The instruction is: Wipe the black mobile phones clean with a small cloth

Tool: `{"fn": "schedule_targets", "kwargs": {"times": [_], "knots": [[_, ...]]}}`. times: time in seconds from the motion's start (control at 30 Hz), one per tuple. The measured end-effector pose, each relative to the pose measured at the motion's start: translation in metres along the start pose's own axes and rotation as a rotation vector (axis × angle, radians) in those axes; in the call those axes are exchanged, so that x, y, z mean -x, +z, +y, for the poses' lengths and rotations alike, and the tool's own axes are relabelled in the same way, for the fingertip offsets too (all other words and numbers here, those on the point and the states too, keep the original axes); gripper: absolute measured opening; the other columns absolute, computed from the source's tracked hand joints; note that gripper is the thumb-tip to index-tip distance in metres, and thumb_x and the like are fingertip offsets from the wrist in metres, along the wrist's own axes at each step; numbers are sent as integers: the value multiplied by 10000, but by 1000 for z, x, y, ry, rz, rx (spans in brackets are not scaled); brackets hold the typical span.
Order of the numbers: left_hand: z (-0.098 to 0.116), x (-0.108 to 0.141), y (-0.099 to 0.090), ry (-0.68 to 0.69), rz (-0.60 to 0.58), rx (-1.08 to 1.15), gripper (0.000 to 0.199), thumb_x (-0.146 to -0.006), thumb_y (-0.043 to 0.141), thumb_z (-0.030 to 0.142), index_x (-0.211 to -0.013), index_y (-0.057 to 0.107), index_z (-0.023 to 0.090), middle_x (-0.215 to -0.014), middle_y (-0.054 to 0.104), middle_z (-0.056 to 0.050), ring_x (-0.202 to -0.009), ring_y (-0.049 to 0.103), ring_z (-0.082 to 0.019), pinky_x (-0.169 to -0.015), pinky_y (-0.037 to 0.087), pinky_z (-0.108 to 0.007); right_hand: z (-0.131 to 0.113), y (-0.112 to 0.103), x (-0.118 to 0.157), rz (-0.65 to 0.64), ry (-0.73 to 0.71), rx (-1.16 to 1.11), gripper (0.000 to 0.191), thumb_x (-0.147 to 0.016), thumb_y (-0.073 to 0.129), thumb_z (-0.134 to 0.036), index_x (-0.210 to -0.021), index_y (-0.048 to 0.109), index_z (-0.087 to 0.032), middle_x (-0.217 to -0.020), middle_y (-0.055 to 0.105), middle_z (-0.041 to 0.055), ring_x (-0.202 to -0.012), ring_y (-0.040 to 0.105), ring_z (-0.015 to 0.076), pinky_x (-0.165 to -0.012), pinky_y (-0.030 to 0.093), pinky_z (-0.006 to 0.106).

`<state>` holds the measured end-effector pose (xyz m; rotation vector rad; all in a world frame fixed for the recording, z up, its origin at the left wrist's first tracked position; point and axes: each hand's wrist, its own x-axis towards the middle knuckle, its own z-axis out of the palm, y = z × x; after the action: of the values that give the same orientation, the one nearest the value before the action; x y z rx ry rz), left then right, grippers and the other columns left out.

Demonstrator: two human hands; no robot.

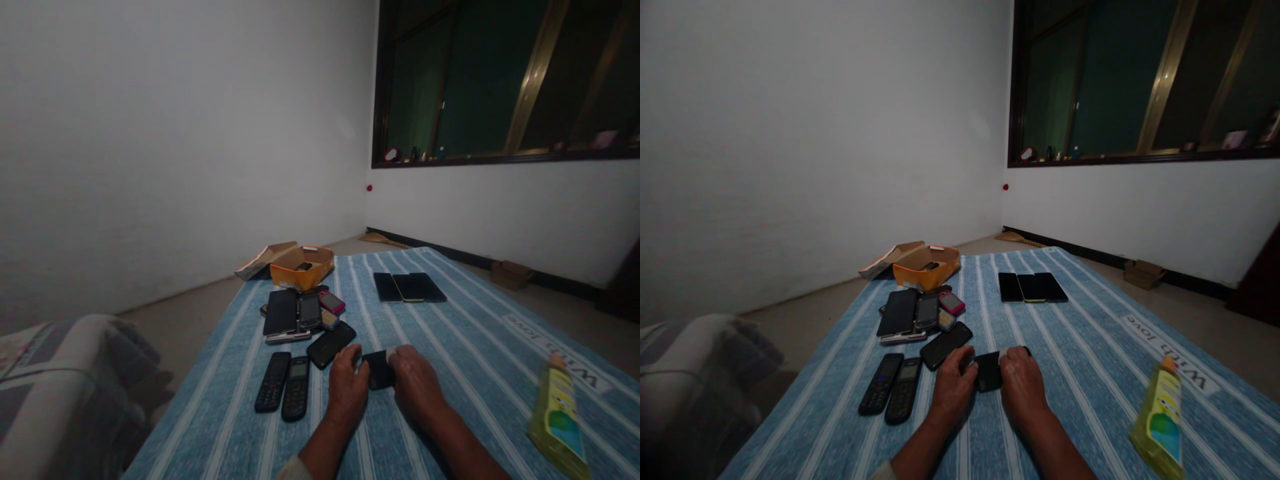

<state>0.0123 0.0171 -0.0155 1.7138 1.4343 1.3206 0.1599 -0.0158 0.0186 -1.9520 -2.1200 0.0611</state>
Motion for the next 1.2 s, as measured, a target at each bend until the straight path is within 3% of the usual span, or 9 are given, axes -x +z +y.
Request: {"fn": "schedule_targets", "kwargs": {"times": [0.3, 0.47, 0.6, 0.87, 1.2], "knots": [[-2, 0, -2, 2, -1, 19, 342, -706, 540, 198, -1004, 697, 139, -1003, 716, -116, -965, 669, -249, -900, 529, -415, -19, 2, 7, -39, -74, -26, 326, -917, 415, -45, -1000, 712, -150, -1101, 667, 114, -1052, 571, 237, -847, 372, 305], [-5, -1, 1, -9, 8, 19, 340, -694, 536, 196, -991, 695, 143, -1013, 711, -116, -984, 658, -254, -914, 514, -420, -6, -1, 1, -24, -31, -17, 325, -910, 420, -38, -992, 715, -145, -1069, 673, 115, -1066, 572, 243, -838, 373, 296], [-3, -1, 2, 2, 21, 1, 270, -676, 528, 189, -886, 694, 163, -908, 703, -93, -912, 651, -253, -875, 508, -415, 2, -1, -2, -5, 19, 5, 330, -904, 415, -31, -978, 717, -139, -1018, 675, 121, -1024, 592, 244, -797, 383, 295], [1, -1, 0, 57, 11, -21, 79, -692, 468, 225, -648, 533, 218, -740, 613, -40, -764, 590, -226, -751, 470, -366, -12, 9, 3, -13, -66, -29, 327, -874, 435, -16, -967, 716, -154, -1064, 670, 120, -1058, 577, 253, -832, 377, 319], [-1, -2, 0, 76, 4, -32, 133, -713, 451, 211, -581, 456, 229, -773, 634, -48, -824, 607, -229, -801, 464, -370, 5, 1, -4, 2, 9, 1, 334, -886, 420, -13, -940, 723, -143, -1002, 677, 123, -1037, 586, 254, -809, 385, 303]]}}
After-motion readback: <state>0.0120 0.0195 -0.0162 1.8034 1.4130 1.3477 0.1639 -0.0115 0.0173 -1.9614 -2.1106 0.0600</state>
